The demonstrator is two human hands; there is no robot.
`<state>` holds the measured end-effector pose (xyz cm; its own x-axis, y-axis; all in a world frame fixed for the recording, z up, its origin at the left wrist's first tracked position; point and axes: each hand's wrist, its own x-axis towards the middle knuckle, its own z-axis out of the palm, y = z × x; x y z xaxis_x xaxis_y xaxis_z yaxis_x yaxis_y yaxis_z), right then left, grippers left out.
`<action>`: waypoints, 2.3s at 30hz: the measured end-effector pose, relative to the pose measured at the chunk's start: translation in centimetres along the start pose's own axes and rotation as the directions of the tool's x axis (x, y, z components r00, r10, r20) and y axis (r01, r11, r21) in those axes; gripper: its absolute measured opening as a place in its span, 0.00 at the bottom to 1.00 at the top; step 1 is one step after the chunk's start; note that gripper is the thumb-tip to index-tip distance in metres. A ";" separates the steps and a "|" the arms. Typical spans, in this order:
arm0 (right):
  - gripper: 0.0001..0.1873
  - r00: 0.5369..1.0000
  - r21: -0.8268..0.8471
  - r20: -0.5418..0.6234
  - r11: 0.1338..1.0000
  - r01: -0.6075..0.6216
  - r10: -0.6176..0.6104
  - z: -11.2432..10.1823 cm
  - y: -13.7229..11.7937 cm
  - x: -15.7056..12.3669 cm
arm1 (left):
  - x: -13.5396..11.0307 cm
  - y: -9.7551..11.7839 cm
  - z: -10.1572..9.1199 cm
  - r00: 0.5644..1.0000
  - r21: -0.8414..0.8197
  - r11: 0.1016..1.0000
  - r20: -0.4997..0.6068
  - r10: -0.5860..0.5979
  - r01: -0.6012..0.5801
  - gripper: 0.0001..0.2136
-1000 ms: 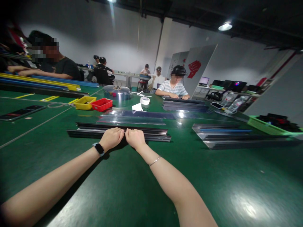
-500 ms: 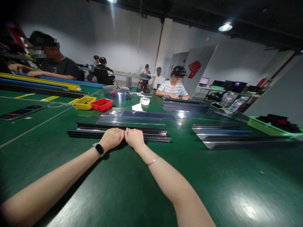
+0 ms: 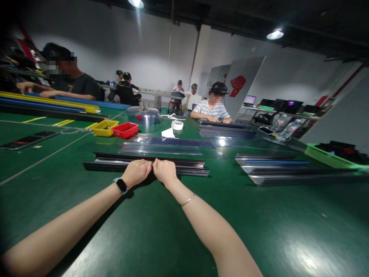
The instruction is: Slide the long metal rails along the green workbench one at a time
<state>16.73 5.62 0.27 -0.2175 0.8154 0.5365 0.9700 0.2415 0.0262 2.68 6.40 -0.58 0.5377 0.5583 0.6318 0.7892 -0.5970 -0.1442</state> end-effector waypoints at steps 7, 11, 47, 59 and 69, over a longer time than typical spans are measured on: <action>0.23 0.999 0.008 0.000 0.999 0.032 -0.032 -0.2 0.4 -0.2 | 0.0 0.1 -0.2 1.000 -0.036 0.999 -0.021 -0.009 0.008 0.15; 0.23 0.999 0.021 -0.018 0.999 0.043 -0.043 -0.4 0.5 -0.4 | 0.0 0.0 0.0 1.000 -0.022 1.000 -0.016 0.005 -0.006 0.15; 0.23 1.000 0.013 -0.029 1.000 0.000 0.000 -0.4 0.9 -0.1 | 0.0 0.2 0.1 1.000 -0.007 1.000 -0.011 -0.003 0.003 0.14; 0.24 1.000 0.006 -0.014 1.000 -0.005 0.005 -0.3 0.7 -0.4 | -0.1 0.2 -0.1 0.999 -0.027 1.000 -0.034 -0.005 0.005 0.14; 0.24 0.999 0.019 -0.034 0.999 0.033 -0.032 -0.1 0.3 -0.4 | 0.0 0.3 0.0 1.000 -0.023 1.000 0.007 0.008 -0.008 0.14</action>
<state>17.12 5.35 0.14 -0.2450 0.7890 0.5635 0.9600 0.2785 0.0275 2.91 6.23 -0.66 0.5459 0.5573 0.6256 0.7779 -0.6145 -0.1313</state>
